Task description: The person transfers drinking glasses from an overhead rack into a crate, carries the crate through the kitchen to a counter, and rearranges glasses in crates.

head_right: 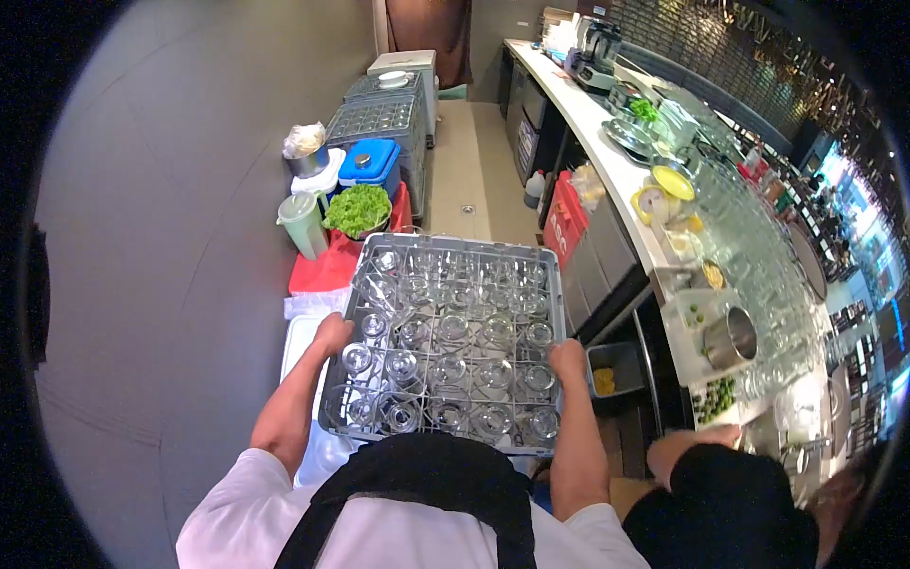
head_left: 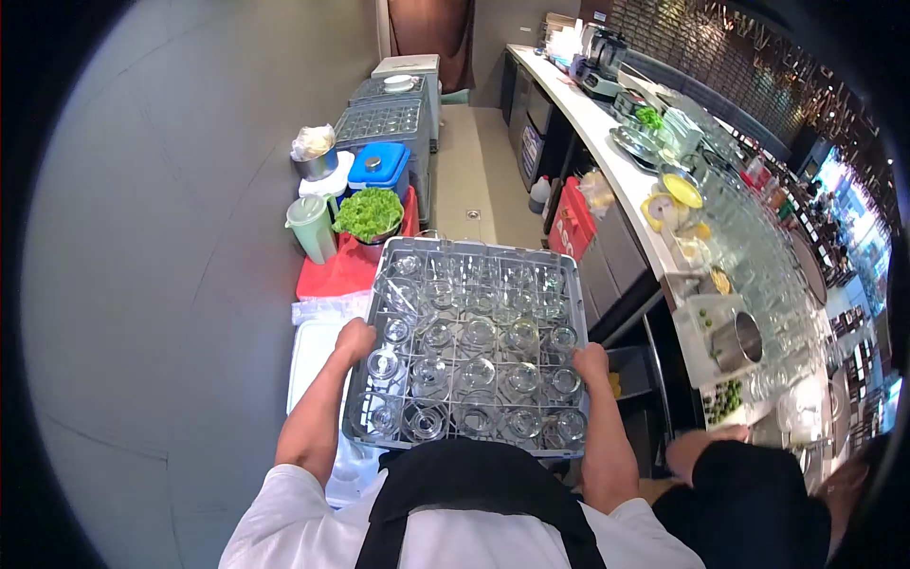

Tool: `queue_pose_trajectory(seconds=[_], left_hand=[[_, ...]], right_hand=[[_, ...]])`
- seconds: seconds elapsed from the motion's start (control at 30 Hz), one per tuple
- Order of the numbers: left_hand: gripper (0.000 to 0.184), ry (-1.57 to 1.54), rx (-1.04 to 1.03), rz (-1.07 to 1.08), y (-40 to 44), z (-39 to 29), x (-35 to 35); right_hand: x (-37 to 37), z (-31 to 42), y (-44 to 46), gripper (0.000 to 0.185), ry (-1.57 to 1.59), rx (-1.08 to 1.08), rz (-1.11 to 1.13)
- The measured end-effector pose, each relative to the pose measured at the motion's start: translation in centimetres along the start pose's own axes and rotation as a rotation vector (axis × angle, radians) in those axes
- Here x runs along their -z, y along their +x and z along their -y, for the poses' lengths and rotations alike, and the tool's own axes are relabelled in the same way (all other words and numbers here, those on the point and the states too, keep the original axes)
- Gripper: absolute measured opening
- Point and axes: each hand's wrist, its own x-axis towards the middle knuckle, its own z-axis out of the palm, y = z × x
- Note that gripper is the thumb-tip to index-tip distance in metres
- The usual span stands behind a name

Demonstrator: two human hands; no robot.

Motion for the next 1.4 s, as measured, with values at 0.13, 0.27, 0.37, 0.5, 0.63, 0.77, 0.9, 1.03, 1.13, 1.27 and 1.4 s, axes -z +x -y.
queue_pose_trajectory(seconds=[0.13,0.27,0.37,0.5,0.63,0.77,0.9,1.03,1.13,1.27,1.4], left_hand=[[0.036,0.026,-0.085,0.001,8.8,-2.5,-0.1],[0.031,0.022,-0.113,-0.002,15.9,-6.4,2.3],[0.031,-0.003,-0.131,-0.001,21.3,-8.7,2.4],[0.03,0.066,-0.139,0.03,26.7,-12.6,3.8],[0.028,0.173,-0.251,0.087,32.6,-16.2,4.1],[0.03,-0.024,-0.093,-0.004,40.3,-19.0,2.8],[0.032,-0.027,-0.058,-0.005,45.0,-20.8,2.8],[0.034,-0.075,0.008,-0.029,50.1,-22.4,4.2],[0.035,-0.097,0.028,-0.058,54.4,-23.0,4.6],[0.032,-0.067,0.053,-0.064,61.9,-23.4,5.8],[0.032,-0.089,0.076,-0.08,68.2,-23.3,7.5]], right_hand=[[-1.2,0.9,7.7,0.04,-0.012,0.021,-0.052],[-1.3,3.4,13.9,0.039,-0.023,0.057,-0.081],[-0.6,4.4,15.9,0.041,-0.033,0.017,-0.054],[-0.1,6.4,22.2,0.041,-0.009,-0.017,-0.105],[0.0,7.8,29.1,0.039,0.01,-0.027,-0.088],[0.7,9.8,38.1,0.039,0.07,0.01,-0.122],[1.4,12.1,45.7,0.037,-0.02,0.034,-0.098],[1.2,15.8,53.7,0.038,-0.056,0.107,-0.126],[-0.2,17.4,60.0,0.04,-0.122,0.225,-0.095],[-0.1,23.1,66.5,0.041,-0.121,0.258,-0.096],[-0.8,28.3,73.1,0.041,-0.144,0.333,-0.064]])
